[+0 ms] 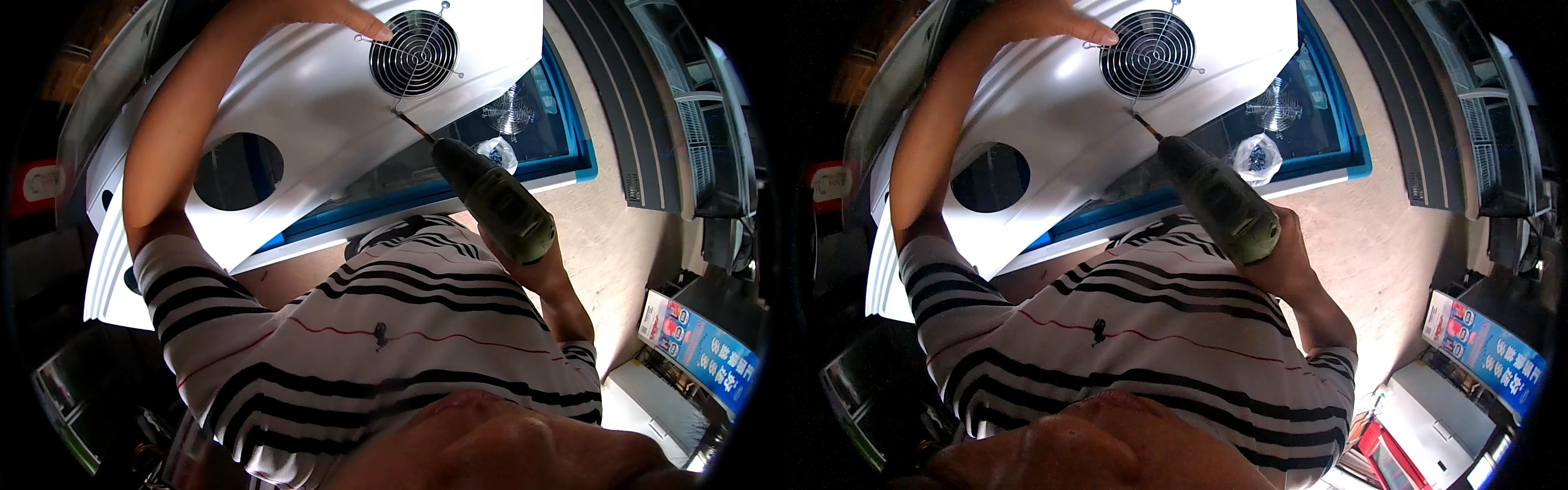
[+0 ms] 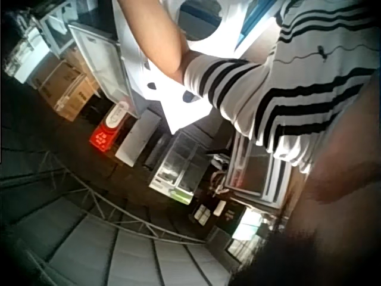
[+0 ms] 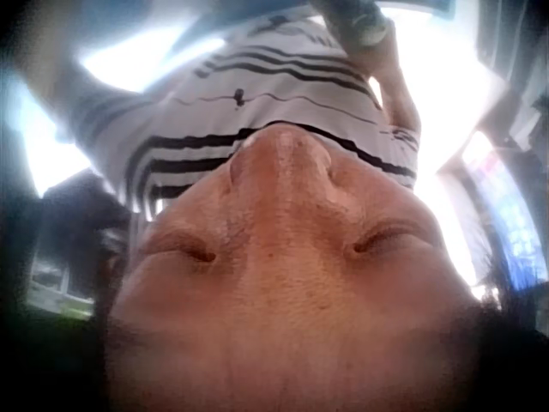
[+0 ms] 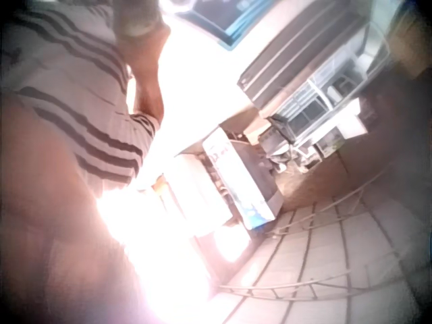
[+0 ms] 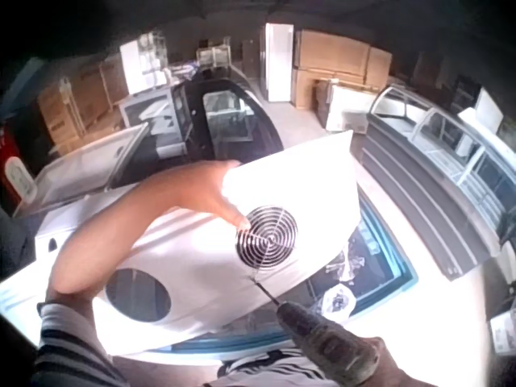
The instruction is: The person positions a white plastic panel and installs a fan using an electric drill.
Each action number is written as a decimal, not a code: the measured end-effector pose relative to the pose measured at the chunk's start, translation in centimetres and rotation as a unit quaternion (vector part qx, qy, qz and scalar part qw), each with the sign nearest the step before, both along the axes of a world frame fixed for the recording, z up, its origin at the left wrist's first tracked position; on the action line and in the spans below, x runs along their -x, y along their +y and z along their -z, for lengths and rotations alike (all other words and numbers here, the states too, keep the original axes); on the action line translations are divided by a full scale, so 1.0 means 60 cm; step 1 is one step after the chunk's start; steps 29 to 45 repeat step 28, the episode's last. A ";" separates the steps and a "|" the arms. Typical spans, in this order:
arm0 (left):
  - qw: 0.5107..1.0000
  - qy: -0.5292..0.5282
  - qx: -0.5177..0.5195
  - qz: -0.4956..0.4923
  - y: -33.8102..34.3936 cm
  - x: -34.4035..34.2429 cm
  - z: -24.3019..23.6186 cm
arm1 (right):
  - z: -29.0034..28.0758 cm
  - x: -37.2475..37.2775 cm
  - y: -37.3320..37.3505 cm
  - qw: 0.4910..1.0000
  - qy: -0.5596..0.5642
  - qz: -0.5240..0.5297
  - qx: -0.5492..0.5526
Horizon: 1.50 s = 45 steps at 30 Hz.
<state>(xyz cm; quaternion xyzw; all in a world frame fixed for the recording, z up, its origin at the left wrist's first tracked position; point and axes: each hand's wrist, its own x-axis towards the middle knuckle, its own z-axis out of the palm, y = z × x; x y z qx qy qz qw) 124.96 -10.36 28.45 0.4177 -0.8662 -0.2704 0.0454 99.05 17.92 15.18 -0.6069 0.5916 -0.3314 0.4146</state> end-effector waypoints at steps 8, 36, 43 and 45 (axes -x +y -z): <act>1.000 -0.016 -0.002 0.015 0.017 -0.002 0.000 | 0.012 -0.005 0.026 0.995 0.013 0.057 -0.079; 0.843 0.138 -0.516 -0.067 -0.105 -0.100 0.141 | 0.012 -0.044 0.050 0.997 -0.073 -0.004 -0.009; 0.843 0.138 -0.516 -0.067 -0.105 -0.100 0.141 | 0.012 -0.044 0.050 0.997 -0.073 -0.004 -0.009; 0.843 0.138 -0.516 -0.067 -0.105 -0.100 0.141 | 0.012 -0.044 0.050 0.997 -0.073 -0.004 -0.009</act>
